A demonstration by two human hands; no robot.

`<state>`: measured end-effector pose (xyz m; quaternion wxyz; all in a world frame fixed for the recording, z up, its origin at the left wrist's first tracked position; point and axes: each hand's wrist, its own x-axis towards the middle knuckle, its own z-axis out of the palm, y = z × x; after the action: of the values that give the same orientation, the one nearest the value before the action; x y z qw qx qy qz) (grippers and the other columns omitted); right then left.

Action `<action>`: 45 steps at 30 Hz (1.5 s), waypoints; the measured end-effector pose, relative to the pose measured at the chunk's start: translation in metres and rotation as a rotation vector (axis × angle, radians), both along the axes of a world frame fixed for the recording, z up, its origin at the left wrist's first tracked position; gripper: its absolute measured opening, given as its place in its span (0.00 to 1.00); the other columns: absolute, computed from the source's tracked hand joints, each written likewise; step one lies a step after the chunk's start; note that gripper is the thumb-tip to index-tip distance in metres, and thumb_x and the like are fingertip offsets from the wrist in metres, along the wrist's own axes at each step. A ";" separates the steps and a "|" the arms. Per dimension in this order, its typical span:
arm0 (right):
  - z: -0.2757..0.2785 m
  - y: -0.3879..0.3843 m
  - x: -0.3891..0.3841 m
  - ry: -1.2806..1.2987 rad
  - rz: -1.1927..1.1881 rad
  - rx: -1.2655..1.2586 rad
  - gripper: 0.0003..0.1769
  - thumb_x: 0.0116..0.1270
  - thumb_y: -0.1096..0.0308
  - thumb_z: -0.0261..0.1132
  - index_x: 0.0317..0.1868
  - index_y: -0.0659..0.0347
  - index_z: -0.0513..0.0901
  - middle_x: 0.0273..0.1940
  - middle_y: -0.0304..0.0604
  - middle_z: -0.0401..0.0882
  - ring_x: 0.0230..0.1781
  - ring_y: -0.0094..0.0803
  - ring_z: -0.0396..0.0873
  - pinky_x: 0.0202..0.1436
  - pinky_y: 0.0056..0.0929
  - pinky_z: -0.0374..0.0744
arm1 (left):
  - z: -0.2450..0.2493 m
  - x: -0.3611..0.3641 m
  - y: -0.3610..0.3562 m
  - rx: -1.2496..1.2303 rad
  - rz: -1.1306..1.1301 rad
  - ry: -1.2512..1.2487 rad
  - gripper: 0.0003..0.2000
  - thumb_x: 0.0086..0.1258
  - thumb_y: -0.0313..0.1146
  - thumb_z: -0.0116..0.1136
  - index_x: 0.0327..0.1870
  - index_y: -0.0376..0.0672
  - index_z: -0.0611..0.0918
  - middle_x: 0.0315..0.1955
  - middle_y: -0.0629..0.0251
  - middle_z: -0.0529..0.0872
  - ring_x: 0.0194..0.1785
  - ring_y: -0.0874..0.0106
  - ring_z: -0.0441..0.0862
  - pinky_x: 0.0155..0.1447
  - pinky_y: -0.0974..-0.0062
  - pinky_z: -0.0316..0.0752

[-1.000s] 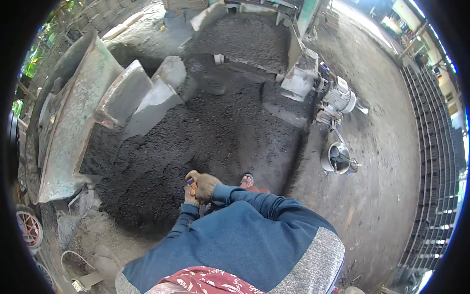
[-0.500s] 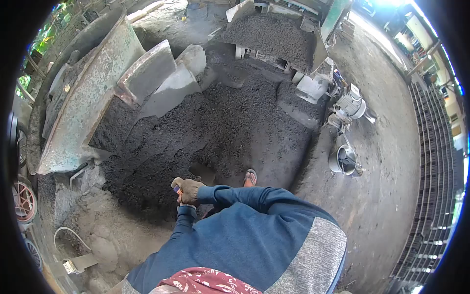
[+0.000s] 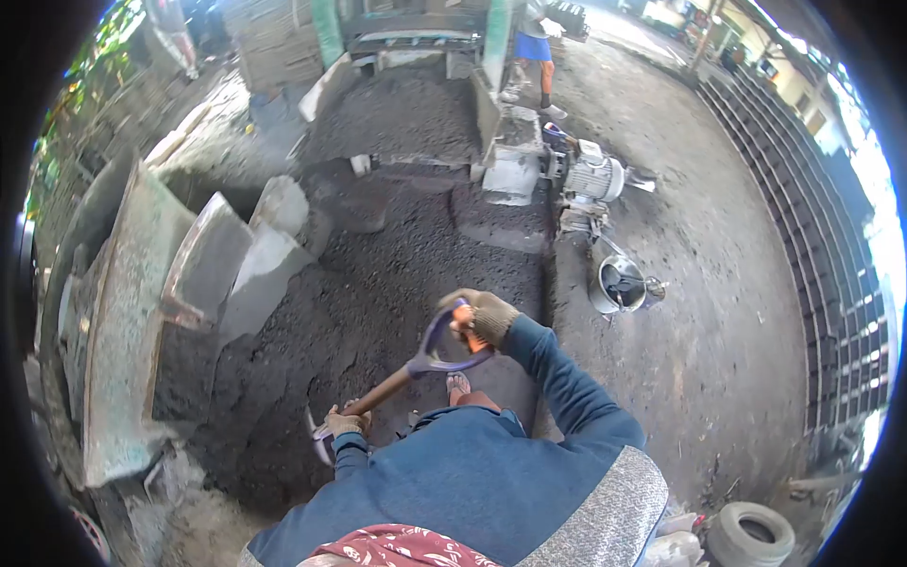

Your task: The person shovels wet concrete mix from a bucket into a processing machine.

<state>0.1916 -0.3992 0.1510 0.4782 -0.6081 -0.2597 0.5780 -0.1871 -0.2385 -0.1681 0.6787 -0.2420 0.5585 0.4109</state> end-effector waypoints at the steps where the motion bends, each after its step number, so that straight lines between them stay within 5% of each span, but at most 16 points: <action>1: -0.031 -0.015 0.022 -0.027 -0.041 -0.017 0.27 0.61 0.75 0.69 0.62 0.64 0.76 0.36 0.42 0.85 0.32 0.25 0.82 0.36 0.29 0.83 | -0.003 0.011 0.004 -0.023 -0.011 0.022 0.18 0.67 0.51 0.49 0.28 0.44 0.71 0.22 0.63 0.75 0.29 0.59 0.78 0.42 0.51 0.77; 7: -0.173 -0.094 0.093 -0.485 -0.260 -0.429 0.21 0.61 0.72 0.67 0.56 0.60 0.79 0.27 0.44 0.85 0.24 0.33 0.83 0.27 0.35 0.80 | 0.036 0.091 0.009 0.082 -0.150 0.006 0.18 0.69 0.49 0.51 0.27 0.44 0.69 0.19 0.65 0.72 0.25 0.62 0.74 0.42 0.52 0.76; 10: -0.220 -0.130 0.106 -0.617 -0.297 -0.645 0.13 0.62 0.74 0.66 0.48 0.61 0.81 0.26 0.45 0.85 0.23 0.33 0.83 0.24 0.34 0.80 | 0.120 0.141 -0.006 0.176 -0.283 -0.020 0.19 0.70 0.51 0.51 0.28 0.43 0.70 0.19 0.66 0.73 0.25 0.62 0.74 0.47 0.51 0.76; 14: -0.293 -0.167 0.100 -0.510 -0.411 -0.730 0.08 0.62 0.66 0.68 0.39 0.60 0.82 0.30 0.47 0.87 0.28 0.36 0.87 0.31 0.37 0.83 | 0.113 0.164 0.027 0.329 -0.374 -0.169 0.20 0.69 0.53 0.56 0.27 0.44 0.73 0.19 0.68 0.74 0.25 0.66 0.75 0.49 0.54 0.74; 21: -0.232 -0.135 0.049 -0.342 -0.633 -0.889 0.07 0.60 0.67 0.69 0.36 0.59 0.85 0.26 0.47 0.87 0.26 0.37 0.87 0.31 0.37 0.83 | 0.028 0.206 0.114 0.192 -0.639 -0.083 0.20 0.71 0.52 0.54 0.24 0.48 0.70 0.17 0.69 0.71 0.24 0.66 0.73 0.44 0.56 0.75; 26: -0.242 -0.133 0.036 -0.204 -0.793 -0.949 0.04 0.60 0.69 0.68 0.31 0.59 0.87 0.25 0.47 0.86 0.24 0.38 0.86 0.25 0.37 0.81 | 0.025 0.239 0.135 0.097 -0.795 -0.038 0.22 0.75 0.53 0.45 0.24 0.47 0.66 0.18 0.65 0.70 0.26 0.65 0.70 0.49 0.55 0.74; 32: -0.214 -0.112 0.002 -0.233 -0.996 -0.935 0.07 0.59 0.65 0.70 0.33 0.59 0.87 0.25 0.48 0.85 0.21 0.40 0.84 0.24 0.38 0.80 | 0.032 0.261 0.168 0.197 -0.916 -0.121 0.21 0.74 0.52 0.50 0.24 0.47 0.68 0.18 0.67 0.70 0.25 0.67 0.71 0.47 0.55 0.75; 35: -0.227 -0.123 -0.010 -0.263 -1.074 -0.899 0.07 0.60 0.70 0.68 0.36 0.63 0.86 0.26 0.47 0.86 0.24 0.37 0.84 0.28 0.36 0.81 | 0.064 0.277 0.170 0.315 -0.961 -0.172 0.17 0.71 0.49 0.55 0.26 0.47 0.71 0.20 0.67 0.72 0.26 0.66 0.73 0.47 0.56 0.76; 38: -0.316 -0.177 -0.034 -0.185 -1.233 -0.596 0.07 0.59 0.75 0.67 0.38 0.67 0.85 0.30 0.45 0.86 0.28 0.33 0.84 0.32 0.33 0.81 | 0.142 0.295 0.149 0.481 -1.051 -0.249 0.13 0.69 0.44 0.59 0.32 0.47 0.72 0.25 0.67 0.74 0.31 0.66 0.74 0.48 0.57 0.75; 45: -0.244 -0.196 -0.089 0.207 -1.603 -0.415 0.03 0.62 0.72 0.62 0.34 0.61 0.82 0.25 0.40 0.81 0.25 0.34 0.80 0.29 0.35 0.79 | 0.207 0.361 0.100 0.626 -1.201 -0.804 0.12 0.65 0.37 0.67 0.34 0.45 0.73 0.26 0.66 0.77 0.32 0.66 0.77 0.46 0.56 0.76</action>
<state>0.1025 -0.5956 -0.0931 0.6443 -0.6283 0.4088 0.1516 0.1736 -0.1383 0.0390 0.9711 0.1734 0.1637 -0.0069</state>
